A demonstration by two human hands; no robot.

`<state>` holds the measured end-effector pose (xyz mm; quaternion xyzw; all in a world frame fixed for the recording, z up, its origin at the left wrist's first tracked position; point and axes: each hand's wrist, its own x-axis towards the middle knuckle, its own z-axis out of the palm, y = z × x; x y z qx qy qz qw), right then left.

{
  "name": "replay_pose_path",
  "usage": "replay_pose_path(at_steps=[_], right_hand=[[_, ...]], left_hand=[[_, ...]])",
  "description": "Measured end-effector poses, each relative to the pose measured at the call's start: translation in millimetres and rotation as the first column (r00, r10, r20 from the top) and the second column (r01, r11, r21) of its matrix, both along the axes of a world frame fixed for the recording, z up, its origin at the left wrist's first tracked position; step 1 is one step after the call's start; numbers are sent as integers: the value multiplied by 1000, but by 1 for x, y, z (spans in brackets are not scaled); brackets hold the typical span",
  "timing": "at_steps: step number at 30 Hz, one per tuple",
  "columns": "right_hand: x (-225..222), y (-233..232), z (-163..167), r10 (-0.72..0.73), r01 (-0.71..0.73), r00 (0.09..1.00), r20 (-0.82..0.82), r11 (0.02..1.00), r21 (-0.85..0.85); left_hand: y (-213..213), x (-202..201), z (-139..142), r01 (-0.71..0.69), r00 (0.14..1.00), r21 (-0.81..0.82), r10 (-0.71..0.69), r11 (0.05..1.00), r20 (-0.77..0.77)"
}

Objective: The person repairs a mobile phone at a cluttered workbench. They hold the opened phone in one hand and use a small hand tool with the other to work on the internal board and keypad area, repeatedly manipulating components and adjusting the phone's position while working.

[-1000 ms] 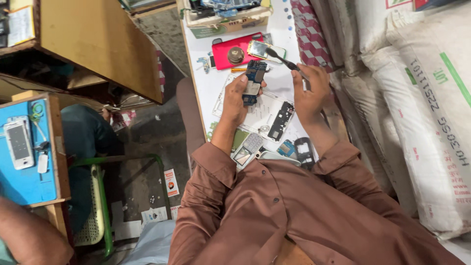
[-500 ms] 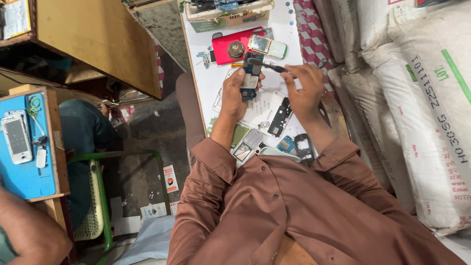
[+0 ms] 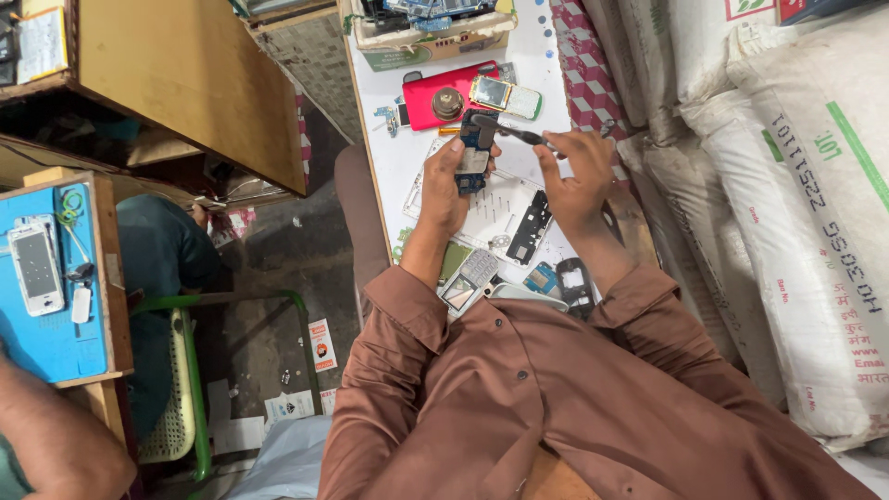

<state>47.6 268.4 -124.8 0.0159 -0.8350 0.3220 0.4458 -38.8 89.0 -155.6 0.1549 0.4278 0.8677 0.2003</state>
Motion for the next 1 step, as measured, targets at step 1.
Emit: replay_pose_path(at_steps=[1], right_hand=[[0, 0, 1, 14, -14, 1000, 5, 1000, 14]], left_hand=[[1, 0, -1, 1, 1000, -6, -1, 1000, -6]])
